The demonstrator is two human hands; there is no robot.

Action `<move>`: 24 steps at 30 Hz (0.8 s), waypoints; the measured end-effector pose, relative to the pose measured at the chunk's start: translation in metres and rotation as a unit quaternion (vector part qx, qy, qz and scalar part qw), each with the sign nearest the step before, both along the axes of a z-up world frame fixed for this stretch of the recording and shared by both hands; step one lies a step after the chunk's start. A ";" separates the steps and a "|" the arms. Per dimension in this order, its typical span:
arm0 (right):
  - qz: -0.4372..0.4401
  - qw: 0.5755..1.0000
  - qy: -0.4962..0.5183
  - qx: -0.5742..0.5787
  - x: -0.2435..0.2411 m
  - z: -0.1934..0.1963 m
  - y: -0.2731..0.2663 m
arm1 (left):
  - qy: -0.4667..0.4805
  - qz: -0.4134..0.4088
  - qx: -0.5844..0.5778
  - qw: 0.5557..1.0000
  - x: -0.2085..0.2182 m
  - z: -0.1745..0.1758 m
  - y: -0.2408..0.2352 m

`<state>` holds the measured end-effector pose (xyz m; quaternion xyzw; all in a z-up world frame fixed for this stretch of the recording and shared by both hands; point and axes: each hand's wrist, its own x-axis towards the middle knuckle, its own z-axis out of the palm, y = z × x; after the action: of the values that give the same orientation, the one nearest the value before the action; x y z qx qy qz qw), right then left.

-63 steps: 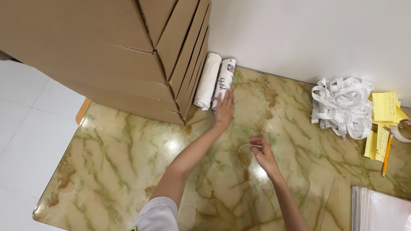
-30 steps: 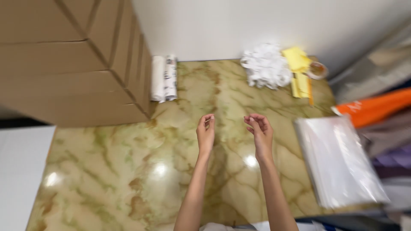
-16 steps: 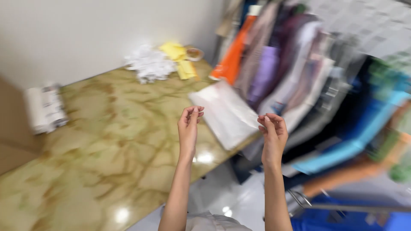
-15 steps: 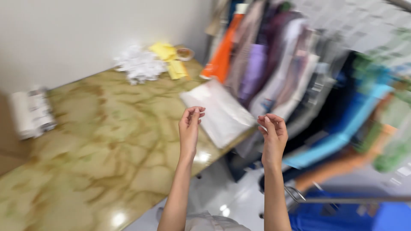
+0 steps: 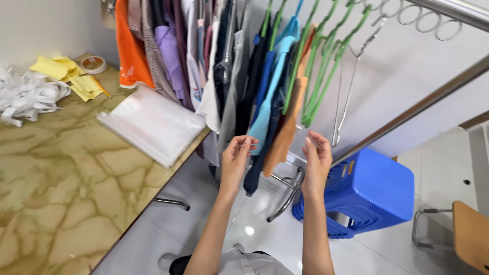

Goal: The person folds a white patterned t-shirt, an orange t-shirt, a pair of blue jeans, and a light blue t-shirt on a marble-patterned table. They retrieve each item from a nearby clothing rack, fold it by hand, and place it on the table.

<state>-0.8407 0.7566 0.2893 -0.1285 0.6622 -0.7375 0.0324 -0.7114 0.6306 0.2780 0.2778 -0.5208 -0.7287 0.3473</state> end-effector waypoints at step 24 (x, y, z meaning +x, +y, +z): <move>0.025 0.890 0.371 0.263 -0.065 0.013 -0.042 | -0.018 -0.070 -0.031 0.997 -0.056 -0.005 0.055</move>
<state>-0.9059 0.7143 0.3025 -0.3964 0.7924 -0.4336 -0.1643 -0.7677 0.6859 0.2727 0.2431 -0.5671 -0.7297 0.2947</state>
